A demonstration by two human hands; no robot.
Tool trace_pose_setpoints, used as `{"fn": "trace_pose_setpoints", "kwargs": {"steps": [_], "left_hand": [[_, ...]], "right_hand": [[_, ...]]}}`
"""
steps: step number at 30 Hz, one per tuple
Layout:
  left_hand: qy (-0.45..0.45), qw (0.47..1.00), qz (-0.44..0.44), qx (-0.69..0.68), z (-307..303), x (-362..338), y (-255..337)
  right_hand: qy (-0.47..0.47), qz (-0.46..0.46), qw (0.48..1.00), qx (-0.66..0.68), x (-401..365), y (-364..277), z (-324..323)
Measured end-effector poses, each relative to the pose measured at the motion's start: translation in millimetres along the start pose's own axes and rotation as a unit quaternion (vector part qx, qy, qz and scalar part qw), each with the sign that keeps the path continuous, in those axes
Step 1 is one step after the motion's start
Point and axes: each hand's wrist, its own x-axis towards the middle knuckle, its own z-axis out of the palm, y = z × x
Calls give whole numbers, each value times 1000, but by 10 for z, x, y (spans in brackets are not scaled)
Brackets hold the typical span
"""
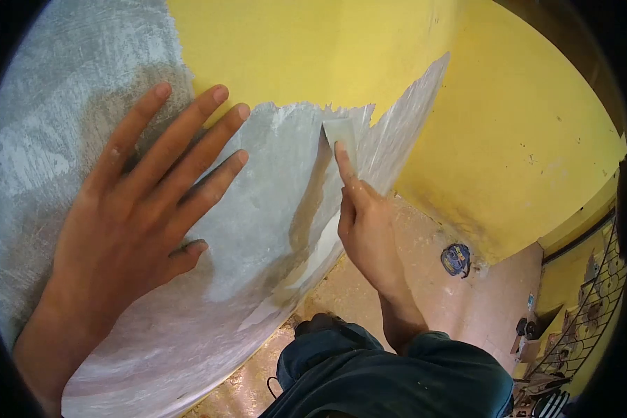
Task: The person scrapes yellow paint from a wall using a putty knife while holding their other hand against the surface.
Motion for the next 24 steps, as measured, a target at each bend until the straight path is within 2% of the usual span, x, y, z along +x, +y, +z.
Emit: {"fn": "trace_pose_setpoints", "kwargs": {"steps": [4, 9, 12, 15, 18, 22, 24], "left_hand": [[7, 1000, 3, -4, 32, -6, 9], [0, 1000, 1, 0, -3, -5, -2], [1, 1000, 1, 7, 3, 1, 1], [-4, 1000, 3, 6, 20, -10, -3], [-3, 1000, 5, -2, 7, -24, -5], [2, 1000, 5, -11, 25, -17, -4], [-4, 1000, 1, -21, 22, -27, -9]], "right_hand": [[61, -45, 997, 1, 174, 23, -50], [10, -18, 1000, -5, 89, -5, -58], [55, -35, 998, -1, 251, 22, -72], [43, -20, 998, -33, 207, -34, -74], [25, -19, 999, -11, 130, -19, -51], [57, -17, 998, -32, 283, -7, -118], [24, -9, 999, -40, 190, 5, -79]]}}
